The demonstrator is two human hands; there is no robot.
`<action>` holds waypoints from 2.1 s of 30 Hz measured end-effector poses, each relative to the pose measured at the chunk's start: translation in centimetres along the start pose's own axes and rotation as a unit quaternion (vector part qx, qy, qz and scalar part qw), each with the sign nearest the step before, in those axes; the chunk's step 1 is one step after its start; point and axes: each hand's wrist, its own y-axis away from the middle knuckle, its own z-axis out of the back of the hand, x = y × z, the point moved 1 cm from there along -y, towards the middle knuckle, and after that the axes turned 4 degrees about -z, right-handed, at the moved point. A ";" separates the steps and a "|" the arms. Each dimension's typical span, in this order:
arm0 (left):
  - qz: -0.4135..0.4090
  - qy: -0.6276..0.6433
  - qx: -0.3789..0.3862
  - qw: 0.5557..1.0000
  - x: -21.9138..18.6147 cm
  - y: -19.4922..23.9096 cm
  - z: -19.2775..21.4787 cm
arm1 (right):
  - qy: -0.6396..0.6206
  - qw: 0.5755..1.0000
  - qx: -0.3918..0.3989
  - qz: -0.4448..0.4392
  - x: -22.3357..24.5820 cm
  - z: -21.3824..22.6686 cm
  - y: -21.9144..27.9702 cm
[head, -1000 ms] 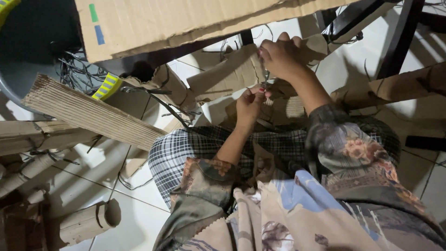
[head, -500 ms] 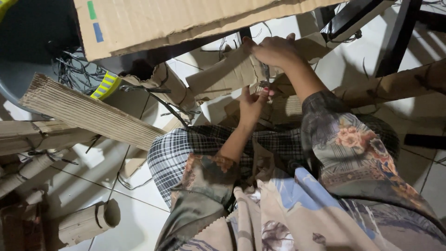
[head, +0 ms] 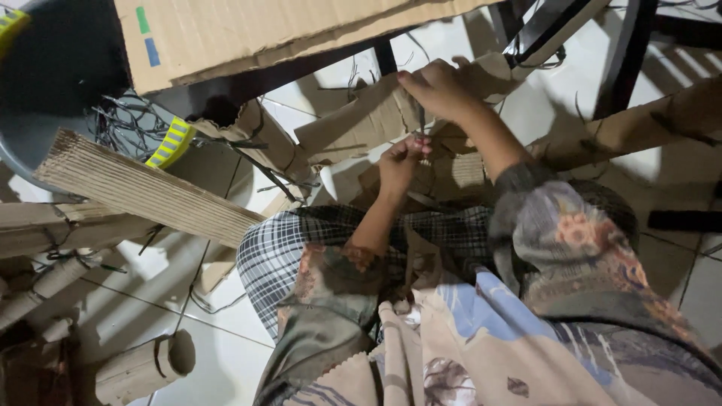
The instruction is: The person sits on the floor and ties black string around a cardboard-wrapped frame to secure it. They repeatedly wrap and knot the string at multiple points along the frame, adjusting the cardboard as needed.
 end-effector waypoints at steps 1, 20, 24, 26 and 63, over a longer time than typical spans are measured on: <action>-0.002 0.000 0.002 1.000 -1.4 0.3 -0.3 | 0.001 1.000 -0.003 0.001 -1.1 -0.4 1.3; -0.060 -0.543 0.118 0.829 -8.3 3.6 -1.1 | -0.374 0.906 -0.182 -0.081 -7.3 -11.9 6.0; -0.193 -0.626 0.126 0.745 -17.1 2.1 -3.5 | -0.100 0.963 -0.248 -0.011 -9.9 -11.9 5.1; -0.349 -0.628 0.159 0.677 -13.8 -3.2 -2.0 | -0.053 0.963 -0.264 -0.001 -7.7 -10.3 7.8; -0.436 -0.353 0.352 0.749 -11.6 -8.7 -0.4 | -0.201 0.882 -0.385 0.183 -2.4 -5.5 7.2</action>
